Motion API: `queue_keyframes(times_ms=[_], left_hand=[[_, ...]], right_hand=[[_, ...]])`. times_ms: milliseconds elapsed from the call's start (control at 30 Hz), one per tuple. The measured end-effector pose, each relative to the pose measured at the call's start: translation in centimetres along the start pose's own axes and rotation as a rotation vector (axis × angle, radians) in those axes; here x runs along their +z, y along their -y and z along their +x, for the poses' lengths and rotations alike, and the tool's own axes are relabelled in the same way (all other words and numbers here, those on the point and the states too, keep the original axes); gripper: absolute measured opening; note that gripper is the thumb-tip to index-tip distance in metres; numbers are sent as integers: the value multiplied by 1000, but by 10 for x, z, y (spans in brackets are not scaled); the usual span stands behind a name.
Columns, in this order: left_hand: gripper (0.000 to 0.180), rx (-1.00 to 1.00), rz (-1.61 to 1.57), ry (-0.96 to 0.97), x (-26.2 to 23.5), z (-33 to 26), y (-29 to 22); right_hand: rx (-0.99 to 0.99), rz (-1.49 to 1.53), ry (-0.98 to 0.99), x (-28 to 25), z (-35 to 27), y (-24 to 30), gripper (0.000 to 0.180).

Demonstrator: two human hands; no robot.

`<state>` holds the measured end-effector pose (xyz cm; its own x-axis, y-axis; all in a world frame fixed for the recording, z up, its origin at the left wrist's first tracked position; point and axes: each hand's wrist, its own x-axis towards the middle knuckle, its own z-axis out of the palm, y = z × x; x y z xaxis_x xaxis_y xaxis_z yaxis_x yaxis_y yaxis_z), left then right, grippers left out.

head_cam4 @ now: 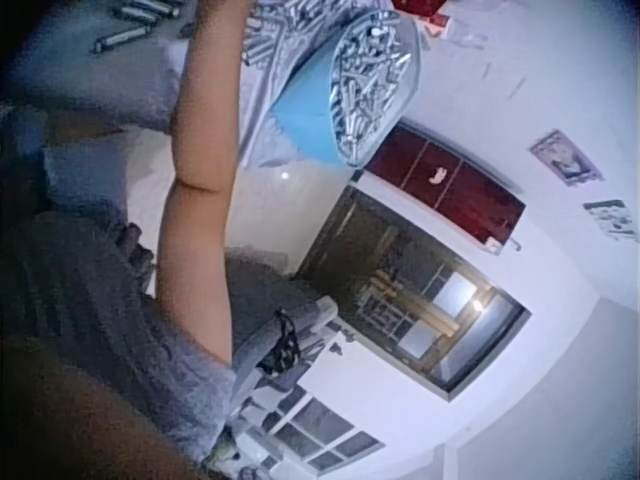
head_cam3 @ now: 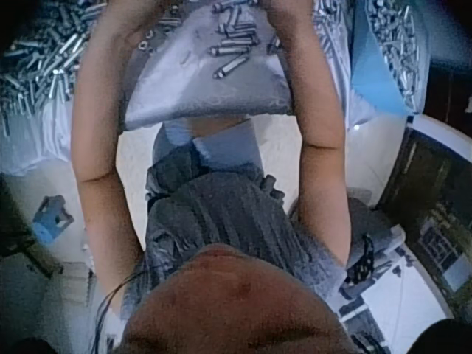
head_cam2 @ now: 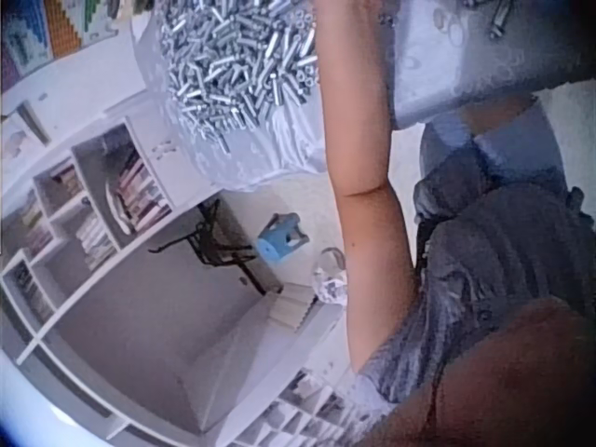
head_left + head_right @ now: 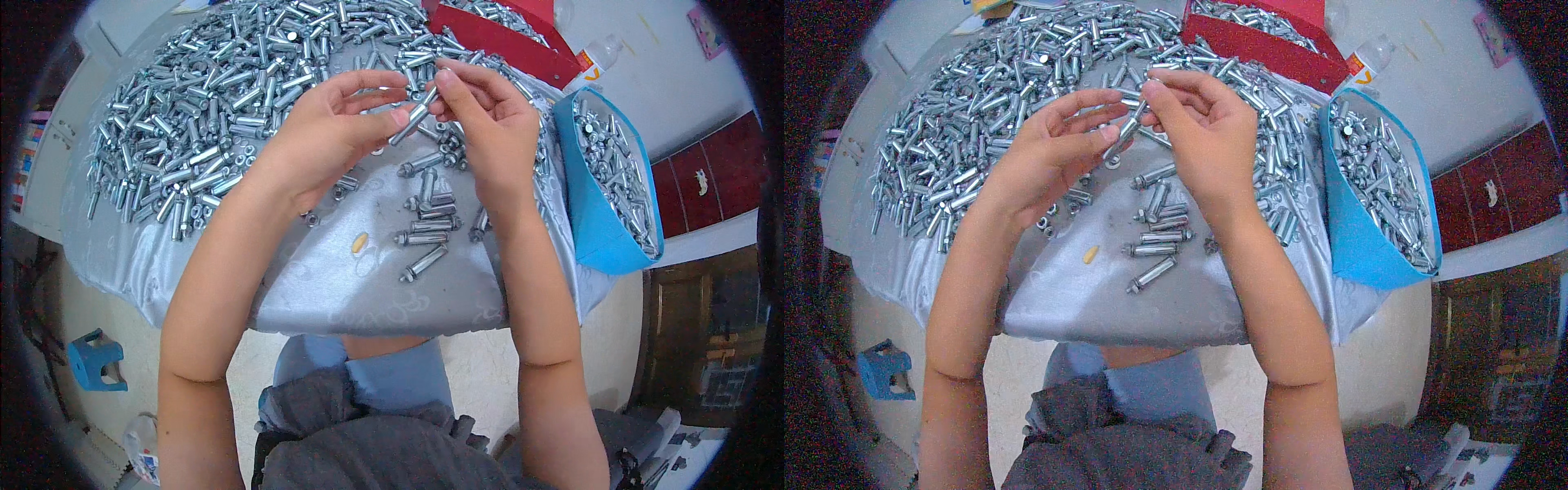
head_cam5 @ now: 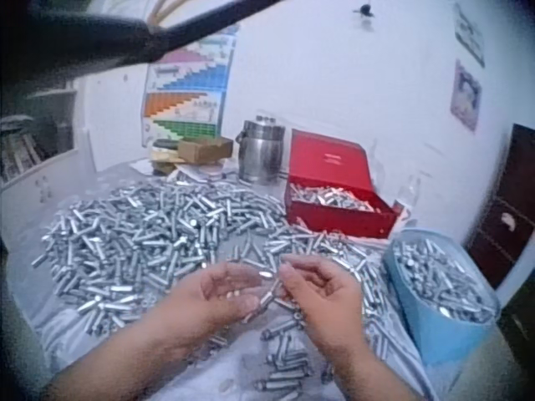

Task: The person sits at a table covered with a large pile of metal bolts and washers. They repeatedly pick up a bolt and a washer, thread the washer onto the bolt, and place the assembled unit back onto the table. The person continues this repetitive assembly process throughout the video.

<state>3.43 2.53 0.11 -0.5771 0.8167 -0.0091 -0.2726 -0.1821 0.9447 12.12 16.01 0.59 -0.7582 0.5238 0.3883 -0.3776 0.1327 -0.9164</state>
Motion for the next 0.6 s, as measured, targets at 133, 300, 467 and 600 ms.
queue_keyframes(times_ms=[133, 300, 467, 600], left_hand=[[33, -41, -231, -24, -1, 4, 7], [32, -87, -304, -69, -4, 6, 10], [33, -56, -374, -106, -3, 4, 3], [31, -17, -370, -152, -3, 2, 0]], right_hand=[[-182, -336, 12, -1, 1, -5, 22], [-237, -418, 35, 1, -1, -11, 22], [-272, -540, 183, -5, -2, -14, 28], [-480, -713, 297, 4, -7, -3, 38]])
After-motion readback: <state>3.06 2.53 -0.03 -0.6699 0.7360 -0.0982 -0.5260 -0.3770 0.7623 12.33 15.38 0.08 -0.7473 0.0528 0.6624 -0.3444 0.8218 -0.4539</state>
